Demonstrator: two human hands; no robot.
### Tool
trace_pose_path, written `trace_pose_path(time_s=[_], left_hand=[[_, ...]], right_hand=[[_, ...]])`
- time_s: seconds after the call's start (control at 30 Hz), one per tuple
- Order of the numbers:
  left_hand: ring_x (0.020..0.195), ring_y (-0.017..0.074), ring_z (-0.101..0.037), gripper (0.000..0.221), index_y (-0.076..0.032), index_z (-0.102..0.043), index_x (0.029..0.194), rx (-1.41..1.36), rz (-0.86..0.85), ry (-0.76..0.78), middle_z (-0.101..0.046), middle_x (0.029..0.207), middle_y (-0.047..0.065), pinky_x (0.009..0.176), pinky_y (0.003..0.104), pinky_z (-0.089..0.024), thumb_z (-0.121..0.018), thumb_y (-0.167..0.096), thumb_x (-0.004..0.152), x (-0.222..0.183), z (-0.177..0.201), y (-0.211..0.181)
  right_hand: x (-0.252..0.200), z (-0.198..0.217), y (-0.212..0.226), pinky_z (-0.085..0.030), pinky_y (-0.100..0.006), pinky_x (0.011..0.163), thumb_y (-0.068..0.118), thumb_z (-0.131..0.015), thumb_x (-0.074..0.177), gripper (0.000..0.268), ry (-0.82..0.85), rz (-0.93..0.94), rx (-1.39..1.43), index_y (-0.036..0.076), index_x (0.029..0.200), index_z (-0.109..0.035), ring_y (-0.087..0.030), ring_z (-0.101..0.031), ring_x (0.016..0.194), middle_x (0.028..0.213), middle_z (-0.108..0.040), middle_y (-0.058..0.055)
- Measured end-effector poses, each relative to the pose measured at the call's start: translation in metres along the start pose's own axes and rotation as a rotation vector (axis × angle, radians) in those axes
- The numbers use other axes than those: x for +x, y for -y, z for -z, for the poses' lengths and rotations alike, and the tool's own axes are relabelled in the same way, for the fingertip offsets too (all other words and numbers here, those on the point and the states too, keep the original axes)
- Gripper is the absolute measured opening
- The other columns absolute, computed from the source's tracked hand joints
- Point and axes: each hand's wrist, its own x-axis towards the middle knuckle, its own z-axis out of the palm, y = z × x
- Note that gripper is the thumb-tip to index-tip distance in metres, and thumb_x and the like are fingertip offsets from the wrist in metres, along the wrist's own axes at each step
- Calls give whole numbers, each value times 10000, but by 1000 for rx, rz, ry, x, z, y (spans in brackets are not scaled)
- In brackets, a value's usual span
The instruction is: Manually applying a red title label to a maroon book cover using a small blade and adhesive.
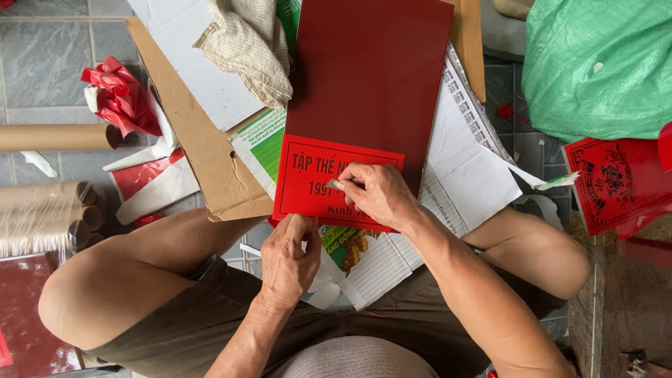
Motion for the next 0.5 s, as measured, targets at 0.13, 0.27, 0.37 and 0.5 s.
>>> trace_pose_path(time_s=[0.13, 0.27, 0.37, 0.5], left_hand=[[892, 366, -642, 220, -14, -583, 1015, 66, -137, -1, -626, 844, 133, 816, 469, -512, -678, 60, 832, 1, 7, -11], [1219, 425, -572, 289, -8, -580, 991, 107, -355, 111, -616, 899, 183, 1128, 588, -368, -667, 28, 718, -1, 1, -11], [1327, 430, -526, 276, -10, -570, 955, 113, -394, 200, -609, 919, 195, 1218, 615, -293, -675, -7, 700, 2, -5, -5], [1373, 439, -486, 266, -17, -560, 914, 171, -398, 263, -603, 908, 193, 1233, 628, -221, -693, -61, 688, 13, -11, -3]], right_hand=[[1, -2, -6, -550, -263, 488, 196, -669, 967, 147, -1, 34, 9, 69, 945, -740, -84, -686, 528, 674, -741, -13], [0, -1, -7, -546, -269, 491, 182, -663, 970, 148, -3, 40, 23, 60, 932, -736, -89, -683, 527, 666, -736, -21], [1, -3, -6, -540, -271, 487, 186, -670, 970, 155, -5, 55, 31, 57, 918, -738, -95, -676, 522, 655, -728, -27], [1, -1, -6, -536, -270, 484, 188, -679, 965, 153, -14, 63, 23, 59, 913, -741, -93, -675, 519, 651, -725, -24]])
